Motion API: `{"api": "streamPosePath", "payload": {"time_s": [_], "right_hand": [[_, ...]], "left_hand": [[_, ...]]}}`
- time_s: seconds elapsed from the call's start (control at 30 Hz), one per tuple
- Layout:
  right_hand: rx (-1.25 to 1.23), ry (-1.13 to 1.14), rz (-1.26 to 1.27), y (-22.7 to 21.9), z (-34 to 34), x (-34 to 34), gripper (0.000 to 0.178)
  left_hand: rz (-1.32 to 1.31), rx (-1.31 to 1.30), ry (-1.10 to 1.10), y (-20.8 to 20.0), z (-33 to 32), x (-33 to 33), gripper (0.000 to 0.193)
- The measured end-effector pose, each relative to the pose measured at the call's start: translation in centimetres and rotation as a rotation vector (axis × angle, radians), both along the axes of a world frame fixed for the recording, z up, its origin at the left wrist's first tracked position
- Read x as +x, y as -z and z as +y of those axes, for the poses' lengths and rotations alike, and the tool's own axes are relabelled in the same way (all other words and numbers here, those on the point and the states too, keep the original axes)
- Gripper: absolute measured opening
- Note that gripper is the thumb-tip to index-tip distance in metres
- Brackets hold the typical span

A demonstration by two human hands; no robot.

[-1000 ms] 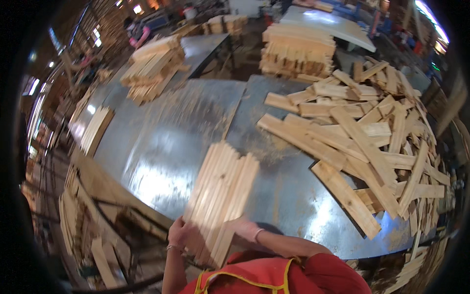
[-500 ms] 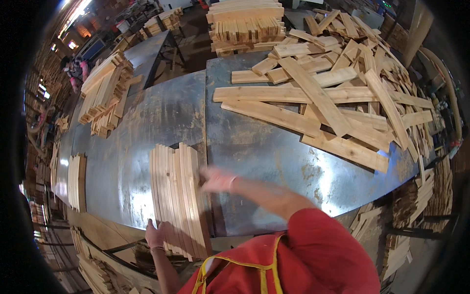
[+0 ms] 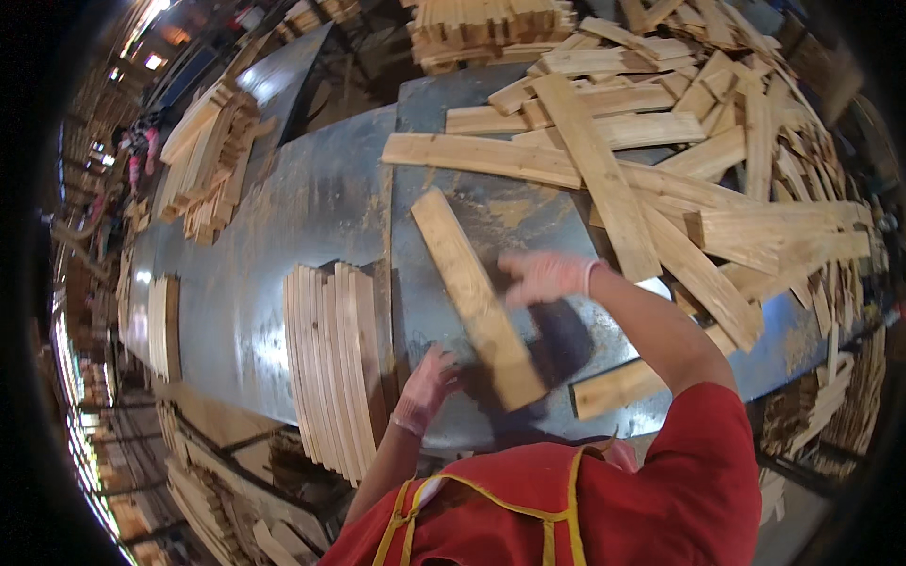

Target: The person sorts and stacks wooden planks on a metal workbench in a workshop. They pick up individual planks from a scattered pile, align them, and place them into a neat stack, occasionally adjusting the pile to maintain order.

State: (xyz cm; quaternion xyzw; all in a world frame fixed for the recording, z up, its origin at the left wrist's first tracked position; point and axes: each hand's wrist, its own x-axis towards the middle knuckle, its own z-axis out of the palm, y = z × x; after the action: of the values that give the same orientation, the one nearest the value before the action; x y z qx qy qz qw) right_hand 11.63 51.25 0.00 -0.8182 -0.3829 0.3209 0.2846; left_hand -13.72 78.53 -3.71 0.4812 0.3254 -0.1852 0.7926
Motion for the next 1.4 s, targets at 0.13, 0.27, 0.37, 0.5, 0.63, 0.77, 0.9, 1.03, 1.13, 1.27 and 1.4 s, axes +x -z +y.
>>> {"api": "streamPosePath", "payload": {"time_s": [0.13, 0.27, 0.37, 0.5, 0.63, 0.77, 0.9, 1.03, 1.13, 1.27, 1.4], "right_hand": [[-0.344, 0.713, -0.754, -2.0, -4.6, 11.5, 0.061], [-0.424, 0.883, -0.678, 2.1, -7.9, 11.7, 0.091], [-0.266, 0.805, -0.353, -0.3, -6.0, 8.0, 0.1], [0.283, 0.716, 0.192, 1.4, -1.8, -3.1, 0.113], [0.106, 0.484, 0.408, 2.6, 8.3, -14.6, 0.111], [-0.176, 0.115, 0.367, 1.6, 17.7, -17.9, 0.098], [-0.119, -0.075, 0.331, 1.0, 23.8, -17.4, 0.078], [0.104, 0.054, -0.071, 2.8, 22.7, -7.6, 0.071], [-0.255, 0.248, -0.63, -1.8, 19.3, 2.8, 0.079], [-0.461, 0.4, -0.629, 2.5, 14.7, 12.6, 0.085], [-0.394, 0.406, -0.327, -1.9, 13.5, 12.0, 0.091]], "left_hand": [[0.036, -0.057, -0.009, -3.4, -3.8, 3.8, 0.054], [0.06, 0.169, 0.013, -0.8, -4.6, 2.9, 0.049], [0.003, 0.405, -0.137, -0.6, -4.4, 1.1, 0.036], [-0.022, 0.746, 0.018, -3.9, -1.2, -0.8, 0.038], [0.035, 1.188, 0.196, -5.5, 0.8, -4.4, 0.044], [0.127, 1.425, 0.249, -6.7, 2.8, -7.6, 0.054], [0.017, 1.782, 0.306, -5.9, 4.7, -10.5, 0.074], [0.039, 1.817, 0.405, -4.7, 6.3, -11.5, 0.074], [-0.027, 1.831, 0.374, -3.5, 6.9, -12.2, 0.068], [-0.04, 1.858, 0.406, -3.9, 6.9, -12.3, 0.062], [0.011, 1.854, 0.446, -3.7, 7.0, -12.2, 0.059]]}}
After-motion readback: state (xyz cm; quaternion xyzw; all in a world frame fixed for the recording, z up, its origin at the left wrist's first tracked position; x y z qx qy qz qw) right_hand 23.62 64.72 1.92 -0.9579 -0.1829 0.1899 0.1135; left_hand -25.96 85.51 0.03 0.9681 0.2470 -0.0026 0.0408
